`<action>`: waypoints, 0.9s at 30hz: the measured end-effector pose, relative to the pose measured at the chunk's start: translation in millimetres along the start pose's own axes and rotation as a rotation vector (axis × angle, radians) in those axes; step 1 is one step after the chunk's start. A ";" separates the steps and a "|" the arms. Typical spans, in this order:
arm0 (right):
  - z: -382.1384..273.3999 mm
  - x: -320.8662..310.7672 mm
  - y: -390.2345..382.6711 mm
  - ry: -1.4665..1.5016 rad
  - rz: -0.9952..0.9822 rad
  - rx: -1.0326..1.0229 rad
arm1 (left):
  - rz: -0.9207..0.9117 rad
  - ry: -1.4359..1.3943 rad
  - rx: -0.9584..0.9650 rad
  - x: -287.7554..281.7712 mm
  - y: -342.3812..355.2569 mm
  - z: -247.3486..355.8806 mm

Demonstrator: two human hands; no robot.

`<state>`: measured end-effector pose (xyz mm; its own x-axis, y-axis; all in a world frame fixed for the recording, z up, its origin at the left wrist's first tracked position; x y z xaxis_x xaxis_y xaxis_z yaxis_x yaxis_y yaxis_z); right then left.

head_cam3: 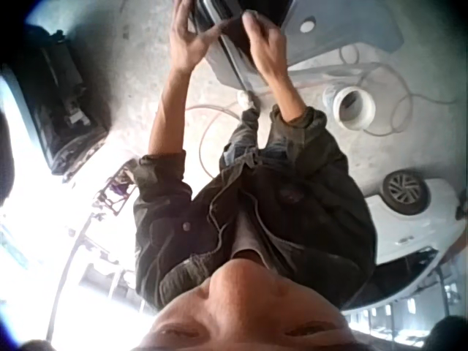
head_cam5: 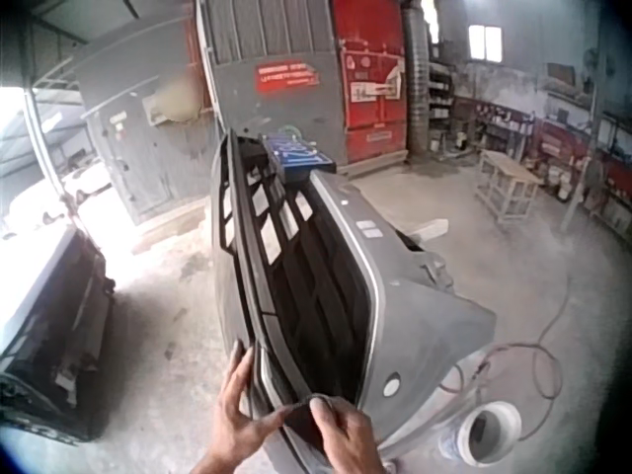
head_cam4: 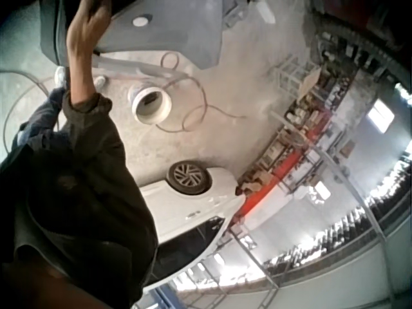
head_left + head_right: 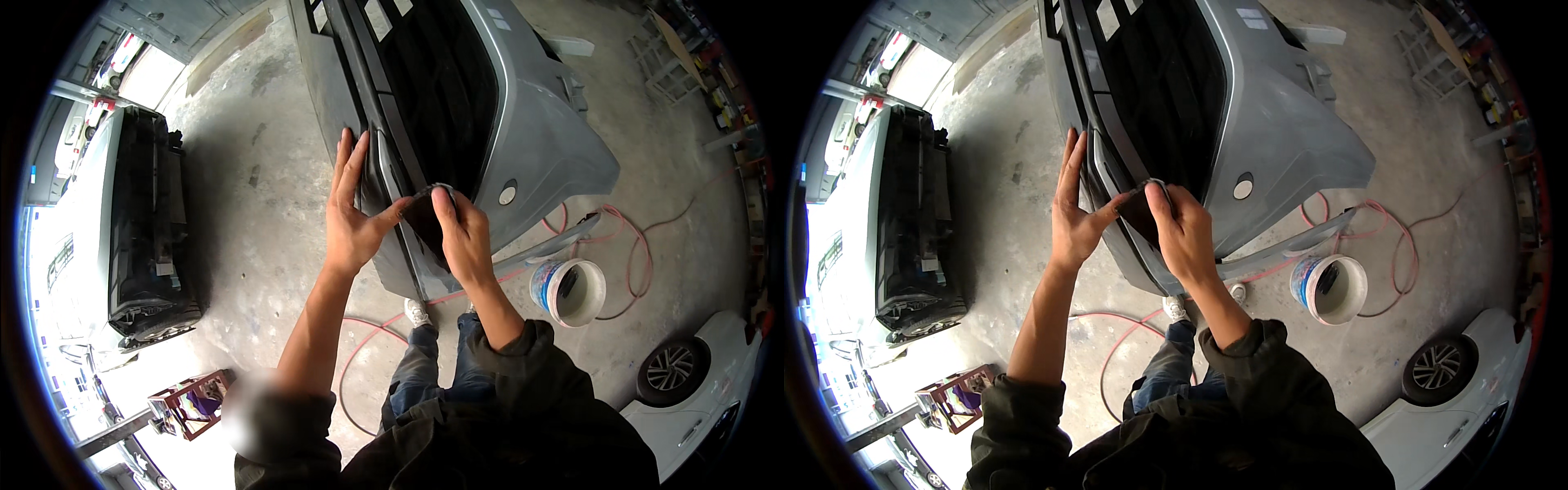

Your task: The person sands the surface of a detached grey car bumper using a black sanding block. They systematically work across the front and side edges, dipping the block into a bucket of water periodically. The person also uses a cloth to wipe the surface at the end.

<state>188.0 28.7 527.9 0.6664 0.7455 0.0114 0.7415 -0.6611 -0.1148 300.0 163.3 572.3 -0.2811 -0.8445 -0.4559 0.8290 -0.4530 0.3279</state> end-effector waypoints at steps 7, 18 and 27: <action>-36.5 28.6 27.8 -0.018 -0.033 -0.217 | -0.089 -0.040 0.001 -7.4 2.1 -4.5; -31.4 38.2 33.6 0.037 -0.022 -0.161 | -0.084 -0.031 0.002 -10.5 1.5 -2.3; -34.6 36.7 44.5 0.032 0.008 -0.197 | -0.086 -0.020 -0.009 -9.7 1.8 -0.5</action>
<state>248.1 23.6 557.6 0.6724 0.7389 0.0432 0.7348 -0.6734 0.0816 304.4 170.8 576.9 -0.3610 -0.8081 -0.4654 0.8057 -0.5215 0.2807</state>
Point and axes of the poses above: each hand's wrist, its own y-axis towards the middle knuckle, its own x-axis out of the palm, z = x × y, the point moved 6 cm from there along y, towards the middle knuckle, and after that the axes turned 6 degrees about z, right-handed, at the moved point
